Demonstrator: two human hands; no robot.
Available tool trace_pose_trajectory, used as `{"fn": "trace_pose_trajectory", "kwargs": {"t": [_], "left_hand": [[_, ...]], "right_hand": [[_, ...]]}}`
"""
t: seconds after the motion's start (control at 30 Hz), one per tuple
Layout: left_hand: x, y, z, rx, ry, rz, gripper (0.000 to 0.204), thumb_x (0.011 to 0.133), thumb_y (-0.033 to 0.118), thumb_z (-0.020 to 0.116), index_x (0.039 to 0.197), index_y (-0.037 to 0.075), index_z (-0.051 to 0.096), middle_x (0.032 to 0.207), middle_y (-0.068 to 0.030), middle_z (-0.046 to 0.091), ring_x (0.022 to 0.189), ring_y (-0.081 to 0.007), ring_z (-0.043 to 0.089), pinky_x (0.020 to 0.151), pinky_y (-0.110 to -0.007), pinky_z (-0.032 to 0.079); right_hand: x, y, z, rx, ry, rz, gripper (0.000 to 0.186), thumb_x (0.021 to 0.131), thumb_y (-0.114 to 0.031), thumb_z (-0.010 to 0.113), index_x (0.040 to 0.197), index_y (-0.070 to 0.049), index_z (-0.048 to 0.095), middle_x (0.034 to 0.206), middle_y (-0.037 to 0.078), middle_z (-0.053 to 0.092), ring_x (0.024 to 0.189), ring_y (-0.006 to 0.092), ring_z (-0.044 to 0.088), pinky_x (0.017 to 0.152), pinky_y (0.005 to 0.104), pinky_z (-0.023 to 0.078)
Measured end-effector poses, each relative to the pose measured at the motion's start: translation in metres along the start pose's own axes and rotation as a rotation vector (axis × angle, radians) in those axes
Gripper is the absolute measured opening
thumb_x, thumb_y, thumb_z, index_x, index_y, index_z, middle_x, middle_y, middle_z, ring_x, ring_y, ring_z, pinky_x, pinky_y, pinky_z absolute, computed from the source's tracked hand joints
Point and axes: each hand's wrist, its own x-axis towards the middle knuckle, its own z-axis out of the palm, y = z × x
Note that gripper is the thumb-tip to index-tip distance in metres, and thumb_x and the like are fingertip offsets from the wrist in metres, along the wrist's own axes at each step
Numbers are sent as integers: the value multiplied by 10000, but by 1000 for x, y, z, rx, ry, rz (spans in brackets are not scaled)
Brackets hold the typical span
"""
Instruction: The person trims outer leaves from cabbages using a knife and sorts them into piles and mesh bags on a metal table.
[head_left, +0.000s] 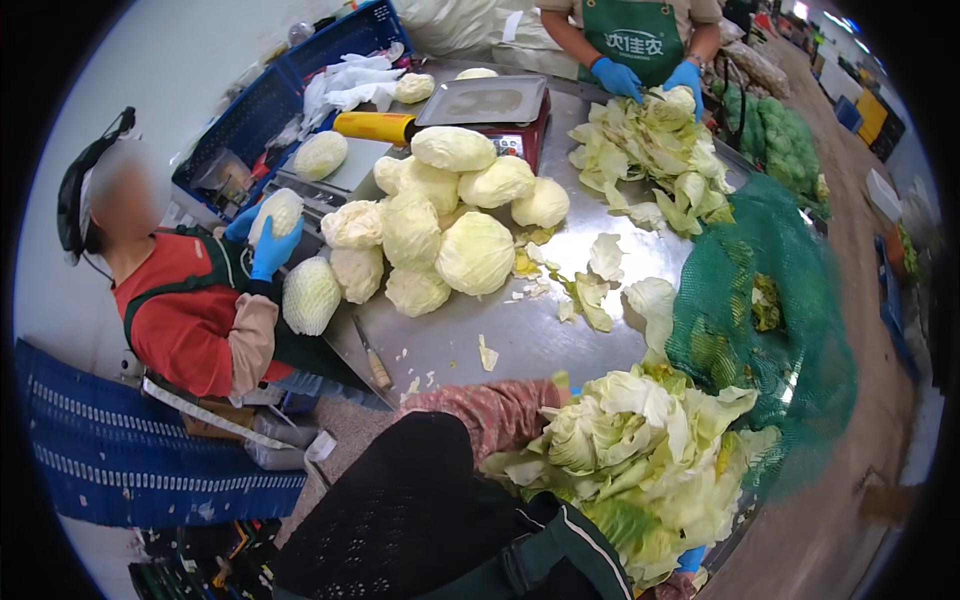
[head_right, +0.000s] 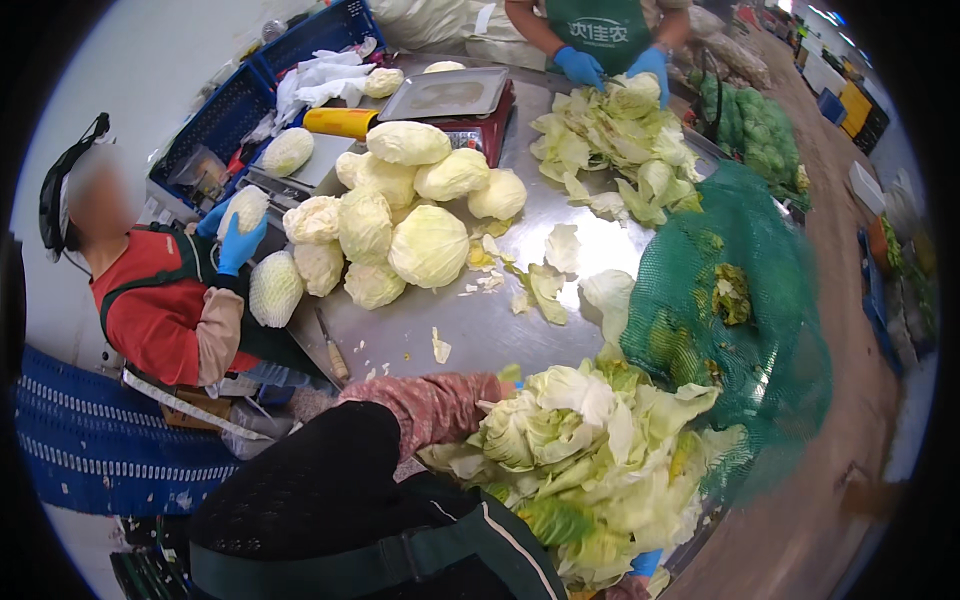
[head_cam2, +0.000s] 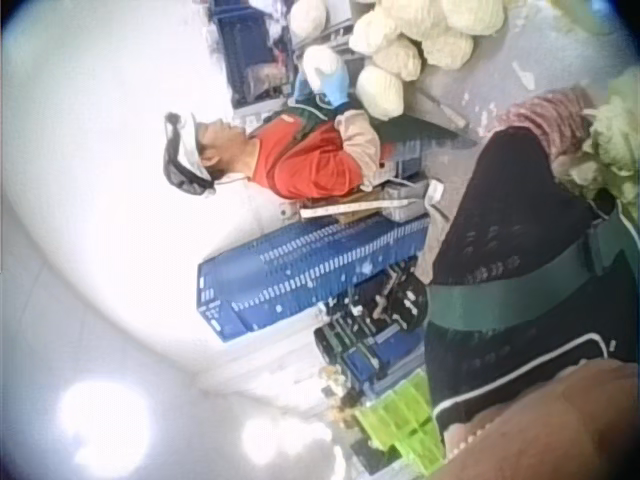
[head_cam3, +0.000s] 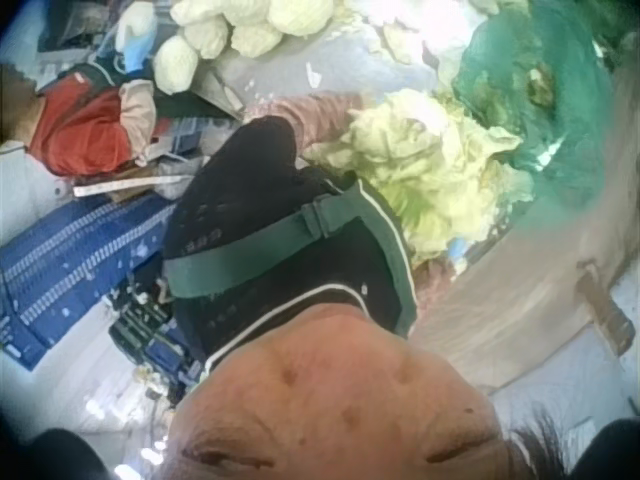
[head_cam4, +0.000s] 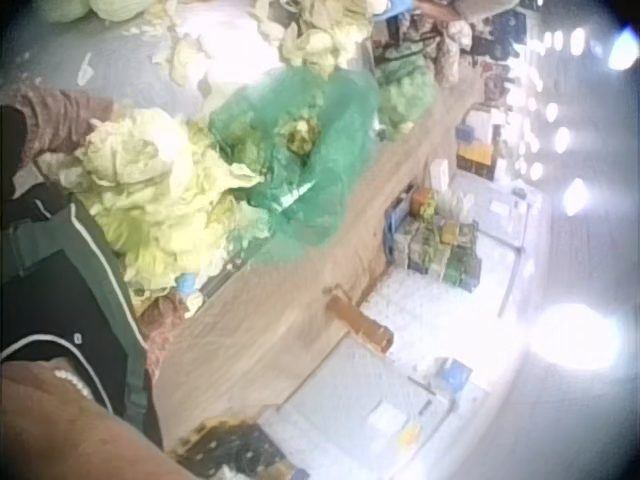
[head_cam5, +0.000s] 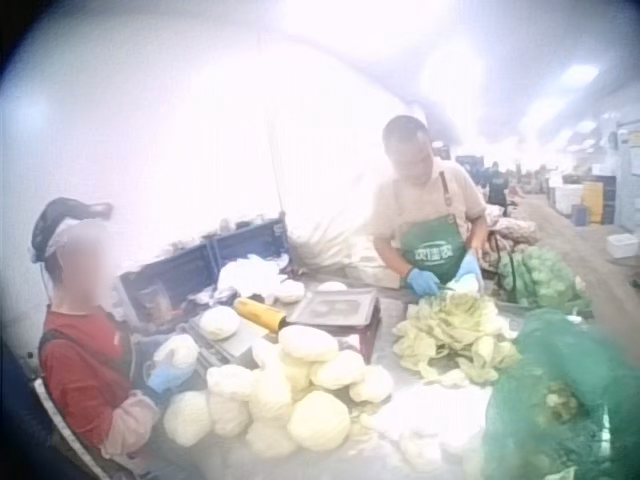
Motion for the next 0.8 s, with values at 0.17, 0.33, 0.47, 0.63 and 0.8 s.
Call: {"fn": "trace_pose_trajectory", "kwargs": {"t": [0.17, 0.33, 0.47, 0.63, 0.8], "left_hand": [[-1, 26, 43, 25, -163, 184, 599, 819, 377, 662, 1276, 9, 539, 1216, -206, 608, 1125, -318, 588, 980, -381, 456], [-35, 50, 53, 36, -241, 258, 607, 833, 379, 657, 1290, 3, 523, 1235, -202, 597, 1145, -312, 576, 993, -379, 447], [-93, 78, 36, 102, -220, 179, 614, 844, 381, 653, 1302, -3, 511, 1250, -199, 589, 1161, -307, 567, 1003, -378, 440], [-128, 151, 86, 276, -326, 165, 623, 857, 384, 648, 1316, -10, 495, 1269, -195, 578, 1181, -301, 555, 1016, -377, 431], [-76, 235, 142, 430, -620, 306, 633, 871, 386, 643, 1331, -16, 480, 1287, -191, 568, 1201, -295, 543, 1029, -375, 423]], "right_hand": [[-105, 38, -34, 30, 210, 57, 494, 940, -181, 581, 1377, 6, 447, 1297, 127, 566, 1092, 246, 582, 943, 367, 475], [-151, 47, -3, 44, 290, 97, 485, 940, -192, 578, 1367, 4, 458, 1281, 127, 577, 1080, 249, 590, 933, 368, 480], [-135, 57, 9, 193, 285, 42, 478, 940, -201, 575, 1359, 2, 466, 1269, 127, 585, 1071, 251, 596, 925, 370, 484], [-201, 122, -34, 429, 431, 66, 470, 940, -211, 572, 1349, 0, 476, 1254, 127, 596, 1059, 254, 603, 915, 372, 489], [-264, 197, -49, 596, 699, 211, 462, 940, -222, 568, 1339, -3, 486, 1239, 127, 607, 1047, 257, 611, 905, 373, 493]]}}
